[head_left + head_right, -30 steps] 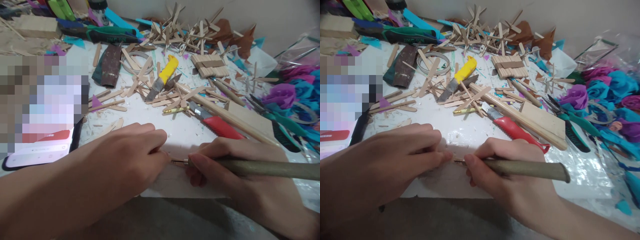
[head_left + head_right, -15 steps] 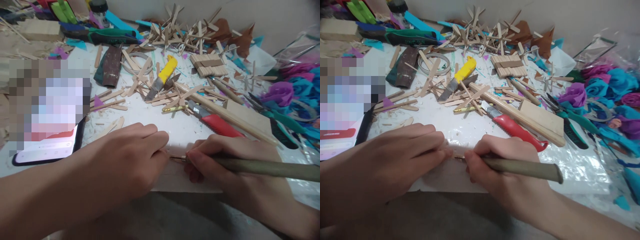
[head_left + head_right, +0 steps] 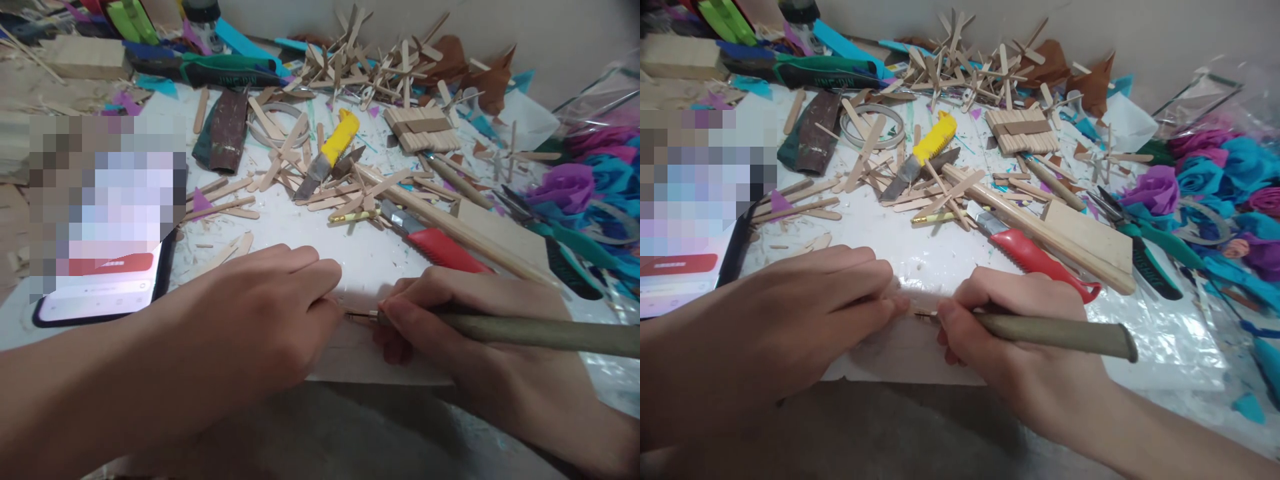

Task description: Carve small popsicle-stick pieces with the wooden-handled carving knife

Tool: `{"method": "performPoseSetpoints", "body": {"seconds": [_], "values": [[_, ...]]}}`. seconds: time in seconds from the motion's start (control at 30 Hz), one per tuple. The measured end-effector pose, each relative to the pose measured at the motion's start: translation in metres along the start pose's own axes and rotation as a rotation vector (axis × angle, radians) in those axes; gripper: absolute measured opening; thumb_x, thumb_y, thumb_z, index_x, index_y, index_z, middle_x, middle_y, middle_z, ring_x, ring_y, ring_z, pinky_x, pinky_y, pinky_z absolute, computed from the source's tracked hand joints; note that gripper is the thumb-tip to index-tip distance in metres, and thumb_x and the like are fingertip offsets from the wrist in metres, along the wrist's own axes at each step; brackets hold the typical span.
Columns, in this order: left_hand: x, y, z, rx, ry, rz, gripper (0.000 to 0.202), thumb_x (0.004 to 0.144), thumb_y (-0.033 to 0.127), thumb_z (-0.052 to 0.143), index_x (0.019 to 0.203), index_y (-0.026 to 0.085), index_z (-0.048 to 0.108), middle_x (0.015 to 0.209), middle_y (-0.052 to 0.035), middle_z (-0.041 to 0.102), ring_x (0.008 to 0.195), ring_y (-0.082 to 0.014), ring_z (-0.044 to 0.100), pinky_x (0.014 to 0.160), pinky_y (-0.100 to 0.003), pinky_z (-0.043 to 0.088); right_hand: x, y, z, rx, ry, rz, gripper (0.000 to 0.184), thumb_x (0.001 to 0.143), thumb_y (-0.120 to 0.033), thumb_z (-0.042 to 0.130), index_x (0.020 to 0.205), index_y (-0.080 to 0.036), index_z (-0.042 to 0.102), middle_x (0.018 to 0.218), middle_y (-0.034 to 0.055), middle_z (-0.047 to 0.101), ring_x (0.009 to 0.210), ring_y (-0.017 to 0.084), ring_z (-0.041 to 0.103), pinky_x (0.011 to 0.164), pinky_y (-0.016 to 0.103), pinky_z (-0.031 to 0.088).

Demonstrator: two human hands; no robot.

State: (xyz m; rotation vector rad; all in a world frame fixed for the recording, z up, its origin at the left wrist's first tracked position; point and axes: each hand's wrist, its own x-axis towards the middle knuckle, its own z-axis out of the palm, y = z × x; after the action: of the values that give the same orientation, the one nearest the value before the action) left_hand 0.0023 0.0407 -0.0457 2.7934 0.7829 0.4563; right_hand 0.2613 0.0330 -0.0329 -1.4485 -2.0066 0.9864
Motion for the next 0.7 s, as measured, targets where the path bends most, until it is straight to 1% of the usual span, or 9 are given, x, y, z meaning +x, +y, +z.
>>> {"method": "performPoseSetpoints", "body": {"seconds": [0.13,0.27,0.37,0.43,0.5,0.53,0.57,0.7], "values": [[-0.001,0.0,0.003,-0.001,0.027,-0.009,0.022,0.095,-0.004,0.068,0.09,0.017,0.072,0.087,-0.0052,0.064,0.075,-0.026,0.057,0.065,-0.041,0.046,-0.002,0.003,0.0,0.01,-0.013,-0.02,0.037,0.105,-0.026,0.074,0.068,-0.031,0.078,0.061,-0.0049,0.079,0.05,0.015,0.069,0.047,0.027,0.051],[-0.003,-0.001,0.004,-0.002,0.018,-0.003,0.023,0.098,-0.005,0.066,0.092,0.016,0.073,0.089,-0.0055,0.064,0.076,-0.0263,0.058,0.067,-0.042,0.046,-0.001,0.004,0.0,0.032,-0.001,-0.009,0.039,0.106,-0.027,0.073,0.067,-0.031,0.078,0.062,-0.0047,0.079,0.051,0.014,0.069,0.048,0.025,0.052],[-0.004,-0.001,0.003,-0.019,0.024,-0.004,0.026,0.101,-0.005,0.06,0.093,0.016,0.072,0.089,-0.0051,0.063,0.077,-0.0256,0.057,0.068,-0.041,0.044,0.0,0.005,0.001,0.081,0.002,0.007,0.039,0.105,-0.029,0.076,0.066,-0.029,0.079,0.06,-0.0033,0.079,0.051,0.013,0.069,0.049,0.023,0.052],[-0.004,-0.001,0.003,-0.025,0.02,-0.01,0.029,0.104,-0.005,0.056,0.094,0.017,0.072,0.091,-0.0049,0.063,0.079,-0.0249,0.056,0.07,-0.04,0.043,-0.001,0.007,0.001,0.227,0.058,0.08,0.037,0.103,-0.031,0.081,0.066,-0.029,0.08,0.057,-0.0027,0.077,0.05,0.013,0.069,0.05,0.021,0.052],[-0.005,-0.001,0.005,-0.023,0.027,-0.02,0.029,0.106,-0.005,0.056,0.092,0.017,0.07,0.092,-0.0044,0.062,0.081,-0.0243,0.054,0.072,-0.04,0.042,-0.001,0.011,0.001,0.442,0.125,0.179,0.035,0.101,-0.037,0.087,0.068,-0.028,0.079,0.057,-0.0021,0.076,0.048,0.013,0.068,0.05,0.022,0.054],[-0.006,-0.001,0.007,-0.019,0.024,-0.023,0.028,0.106,-0.003,0.058,0.091,0.018,0.069,0.092,-0.0041,0.062,0.082,-0.0243,0.053,0.073,-0.04,0.041,-0.001,0.013,0.001,0.52,0.143,0.2,0.035,0.101,-0.039,0.088,0.069,-0.028,0.079,0.057,-0.0017,0.076,0.047,0.013,0.068,0.05,0.022,0.055],[-0.006,-0.001,0.009,-0.008,0.035,-0.026,0.027,0.107,-0.002,0.061,0.09,0.018,0.068,0.092,-0.0038,0.061,0.082,-0.0244,0.052,0.074,-0.041,0.04,0.0,0.016,0.001,0.55,0.142,0.198,0.036,0.1,-0.041,0.09,0.069,-0.027,0.079,0.057,-0.001,0.076,0.046,0.013,0.068,0.049,0.022,0.054],[-0.007,-0.002,0.014,0.038,0.01,-0.018,0.024,0.108,0.003,0.066,0.089,0.019,0.066,0.092,-0.004,0.057,0.085,-0.0258,0.049,0.075,-0.043,0.037,0.002,0.023,-0.001,0.456,0.111,0.111,0.041,0.1,-0.047,0.091,0.068,-0.025,0.079,0.055,0.0024,0.076,0.047,0.014,0.069,0.049,0.021,0.054]]}}
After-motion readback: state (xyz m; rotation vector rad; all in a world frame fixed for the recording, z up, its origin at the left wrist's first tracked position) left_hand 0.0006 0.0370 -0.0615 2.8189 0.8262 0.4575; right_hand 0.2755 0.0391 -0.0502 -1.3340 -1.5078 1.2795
